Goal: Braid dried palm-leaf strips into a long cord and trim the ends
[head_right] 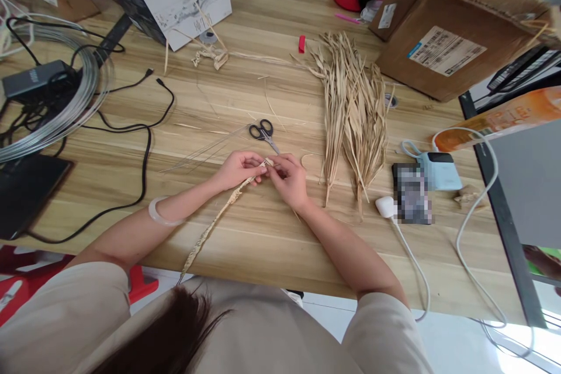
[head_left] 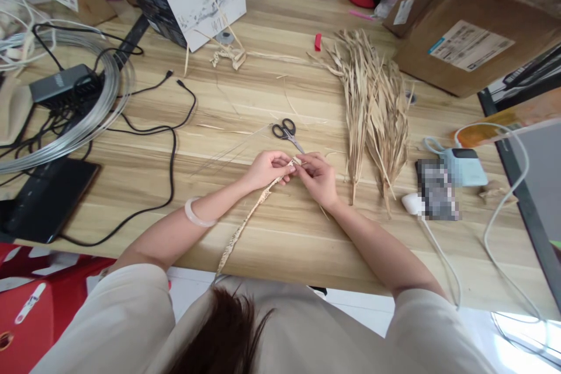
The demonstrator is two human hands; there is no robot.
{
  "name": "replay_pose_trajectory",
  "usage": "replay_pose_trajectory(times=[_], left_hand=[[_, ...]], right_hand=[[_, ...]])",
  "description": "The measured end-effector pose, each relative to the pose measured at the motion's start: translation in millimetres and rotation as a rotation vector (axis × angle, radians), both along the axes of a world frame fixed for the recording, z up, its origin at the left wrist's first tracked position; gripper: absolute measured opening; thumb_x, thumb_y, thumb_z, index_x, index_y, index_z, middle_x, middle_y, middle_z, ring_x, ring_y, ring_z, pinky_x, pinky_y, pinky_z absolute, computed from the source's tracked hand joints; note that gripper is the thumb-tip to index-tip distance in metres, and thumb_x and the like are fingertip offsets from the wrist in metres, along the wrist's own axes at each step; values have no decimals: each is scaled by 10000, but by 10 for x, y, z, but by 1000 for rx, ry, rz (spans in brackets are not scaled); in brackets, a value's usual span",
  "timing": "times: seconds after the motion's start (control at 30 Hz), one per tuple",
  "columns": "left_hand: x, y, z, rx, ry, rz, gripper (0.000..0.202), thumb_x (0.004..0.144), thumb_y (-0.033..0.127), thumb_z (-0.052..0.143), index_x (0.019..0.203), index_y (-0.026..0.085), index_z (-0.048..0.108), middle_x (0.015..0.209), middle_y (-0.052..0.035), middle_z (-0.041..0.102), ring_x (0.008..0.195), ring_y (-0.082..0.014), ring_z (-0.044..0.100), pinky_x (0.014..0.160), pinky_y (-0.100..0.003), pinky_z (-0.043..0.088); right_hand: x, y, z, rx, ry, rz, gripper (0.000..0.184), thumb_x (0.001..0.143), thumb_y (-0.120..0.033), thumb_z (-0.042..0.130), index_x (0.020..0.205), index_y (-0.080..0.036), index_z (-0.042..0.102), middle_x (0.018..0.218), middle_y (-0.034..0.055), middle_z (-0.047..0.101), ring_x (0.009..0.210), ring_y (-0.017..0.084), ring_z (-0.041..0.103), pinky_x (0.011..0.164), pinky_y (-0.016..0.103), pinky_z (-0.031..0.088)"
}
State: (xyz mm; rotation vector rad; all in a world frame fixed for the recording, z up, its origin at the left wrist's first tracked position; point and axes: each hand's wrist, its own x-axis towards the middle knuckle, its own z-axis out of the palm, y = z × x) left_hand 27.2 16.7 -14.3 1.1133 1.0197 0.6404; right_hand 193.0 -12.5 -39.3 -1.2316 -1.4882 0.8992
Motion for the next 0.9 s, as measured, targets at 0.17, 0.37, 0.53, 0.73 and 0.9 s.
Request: replay_pose_trajectory(times=[0.17, 0.37, 0.53, 0.73, 0.9], left_hand=[[17, -5, 0, -7, -39, 41, 510, 650, 178, 773, 1114, 81, 584, 704, -24, 674, 584, -101, 638, 541, -221, 545], [7, -12, 17, 122, -10, 10, 291, 720, 199, 677, 980, 68, 679, 638, -11, 645, 501, -47, 519, 451, -150, 408], [10, -29, -2, 187, -2, 14, 315, 767, 275, 641, 1006, 76, 692, 694, -40, 674, 505, -50, 514, 473, -161, 418], [15, -38, -41, 244, 66, 134, 402, 770, 333, 654, 1073, 68, 670, 732, -47, 670, 453, -43, 482, 400, -161, 388], [-7, -18, -88, 279, 96, 209, 416, 764, 353, 667, 1084, 86, 676, 655, -7, 603, 396, -31, 415, 337, -159, 343]], right_hand=[[-6, -14, -13, 10, 20, 46, 228, 812, -338, 626, 1008, -261, 714, 968, 62, 587, 685, 134, 605, 605, 301, 545], [-6, -33, 6, 37, -24, 57, 241, 818, -308, 615, 1034, -273, 713, 940, 60, 563, 693, 134, 600, 583, 291, 541], [-9, -55, 12, 37, -35, 48, 254, 829, -304, 603, 1061, -262, 699, 966, 64, 568, 737, 142, 639, 632, 298, 571], [-34, -60, 39, -125, 138, 58, 298, 790, -315, 658, 1071, -223, 624, 794, 19, 655, 692, 147, 688, 634, 273, 572], [-10, -49, 23, -49, 132, 158, 62, 812, -244, 605, 819, -182, 603, 712, 6, 646, 593, 116, 653, 552, 233, 512]])
